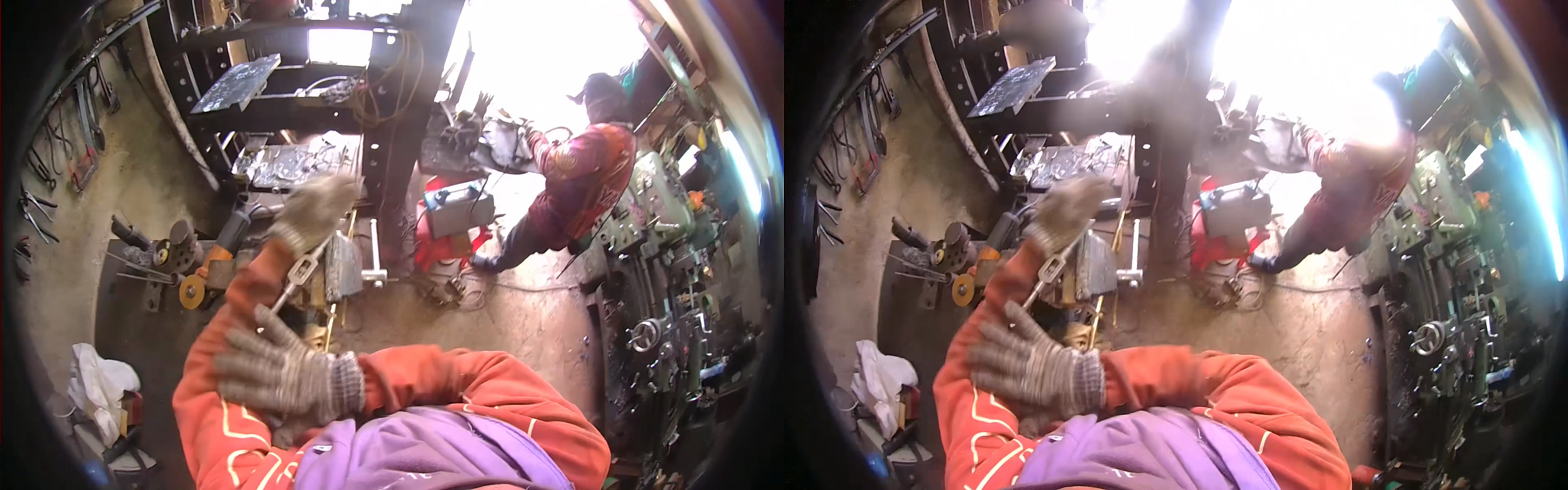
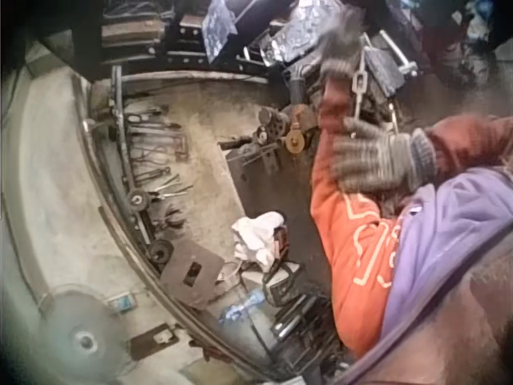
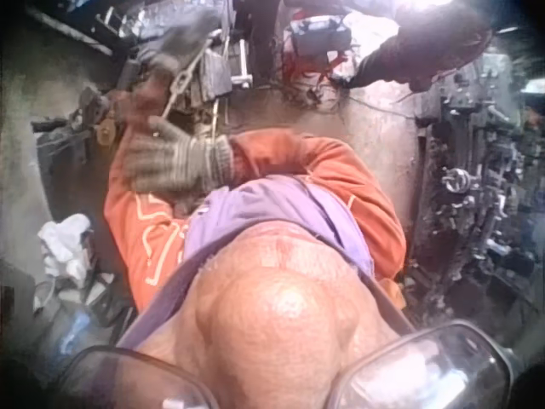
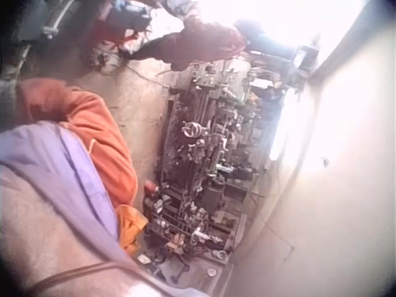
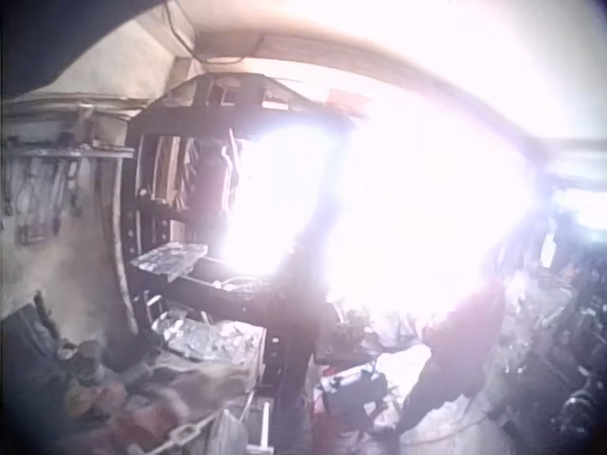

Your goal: The person threads a hole in a metal block using a tap handle, drills into a brass rod with a handheld drill, and measures the rod with a caliper.

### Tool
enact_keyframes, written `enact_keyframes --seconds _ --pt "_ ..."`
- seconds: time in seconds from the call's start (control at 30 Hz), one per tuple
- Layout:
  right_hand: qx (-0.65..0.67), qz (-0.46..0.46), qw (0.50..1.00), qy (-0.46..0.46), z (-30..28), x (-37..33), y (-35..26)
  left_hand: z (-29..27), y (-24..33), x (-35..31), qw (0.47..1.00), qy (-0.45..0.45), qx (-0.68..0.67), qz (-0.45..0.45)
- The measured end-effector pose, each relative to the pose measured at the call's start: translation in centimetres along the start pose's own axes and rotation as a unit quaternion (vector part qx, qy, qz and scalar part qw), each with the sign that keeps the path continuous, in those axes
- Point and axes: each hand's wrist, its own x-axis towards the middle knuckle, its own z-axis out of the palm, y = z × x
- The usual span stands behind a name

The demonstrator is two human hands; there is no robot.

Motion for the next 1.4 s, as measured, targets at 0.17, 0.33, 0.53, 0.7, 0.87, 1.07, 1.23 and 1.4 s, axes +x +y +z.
enact_keyframes --seconds 0.17,0.33,0.53,0.7,0.87,1.07,1.23,1.4 --pt "-0.001 0.102 0.990 0.101 -4.6 -5.2 5.5 -0.4 1.2 4.9 0.980 -0.175 -0.070 -0.069" --pt "-0.009 0.346 0.934 0.092 -2.1 -14.7 16.4 2.4 0.6 2.4 0.941 -0.140 0.221 0.216" --pt "0.079 0.393 0.914 0.060 5.3 -19.9 20.1 5.8 10.9 -1.8 0.962 -0.106 0.252 -0.012" --pt "0.085 0.360 0.902 0.223 -2.4 -12.7 14.6 0.2 15.7 -10.6 0.992 0.008 0.119 -0.029" --pt "-0.006 0.328 0.928 0.175 -3.8 -11.3 13.8 -1.5 12.9 -11.6 0.945 0.215 0.194 -0.149" --pt "-0.007 0.302 0.942 0.147 -4.4 -10.8 13.7 -0.4 0.2 -8.4 0.843 0.390 -0.116 -0.353" --pt "-0.016 0.272 0.953 0.133 -4.2 -10.2 13.6 1.7 -4.3 1.0 0.991 -0.044 0.062 -0.113" --pt "0.014 0.353 0.922 0.156 -4.7 -11.2 12.8 6.4 -0.4 5.7 0.962 -0.132 0.164 0.172"
